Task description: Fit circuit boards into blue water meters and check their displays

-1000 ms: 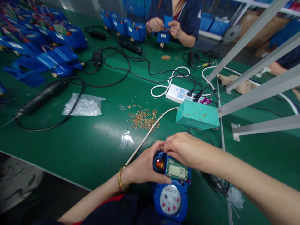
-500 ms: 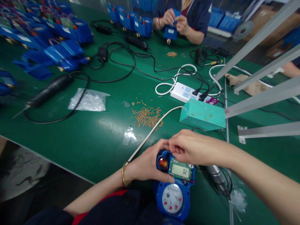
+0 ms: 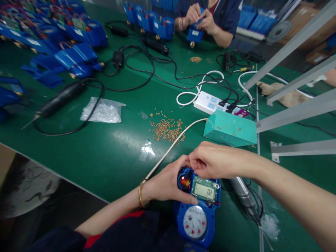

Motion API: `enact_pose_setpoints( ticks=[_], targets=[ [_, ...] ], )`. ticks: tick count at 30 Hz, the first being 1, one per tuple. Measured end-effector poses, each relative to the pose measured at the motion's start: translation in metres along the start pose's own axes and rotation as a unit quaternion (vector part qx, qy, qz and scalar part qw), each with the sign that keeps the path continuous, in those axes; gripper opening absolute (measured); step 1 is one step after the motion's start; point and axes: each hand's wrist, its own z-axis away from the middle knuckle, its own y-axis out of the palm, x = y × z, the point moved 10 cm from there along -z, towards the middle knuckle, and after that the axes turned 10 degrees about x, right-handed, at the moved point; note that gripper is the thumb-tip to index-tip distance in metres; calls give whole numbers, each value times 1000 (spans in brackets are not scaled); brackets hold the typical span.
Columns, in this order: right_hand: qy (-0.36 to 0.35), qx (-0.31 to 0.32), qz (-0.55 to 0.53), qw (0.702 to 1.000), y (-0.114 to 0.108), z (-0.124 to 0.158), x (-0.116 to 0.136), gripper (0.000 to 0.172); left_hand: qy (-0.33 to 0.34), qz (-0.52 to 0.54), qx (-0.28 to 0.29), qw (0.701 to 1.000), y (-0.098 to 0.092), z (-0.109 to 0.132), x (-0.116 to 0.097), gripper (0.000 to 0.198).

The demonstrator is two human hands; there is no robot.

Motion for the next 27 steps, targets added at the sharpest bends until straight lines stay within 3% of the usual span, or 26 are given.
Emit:
enact_pose_setpoints(
  ticks=[13,17,21,25,27],
  targets=[
    [19,14,37,999,-1,-4,6,14,-16,-12,-15,1000,-2,1,3,69],
    [3,44,-83,996,4,-10,-5,16,-9,-10,-17,1000,-3,1,3,70],
    [17,82,-230,970,16,-17,-18,22,-5,-4,-13,1000,-2,1,2,74],
    [16,45,-308,950,14,-3,-31,25,-1,9,-8,1000,1,2,2,82],
    [6,-45,-334,941,6,19,-49,31,-6,15,-11,1000,0,3,4,86]
  ],
)
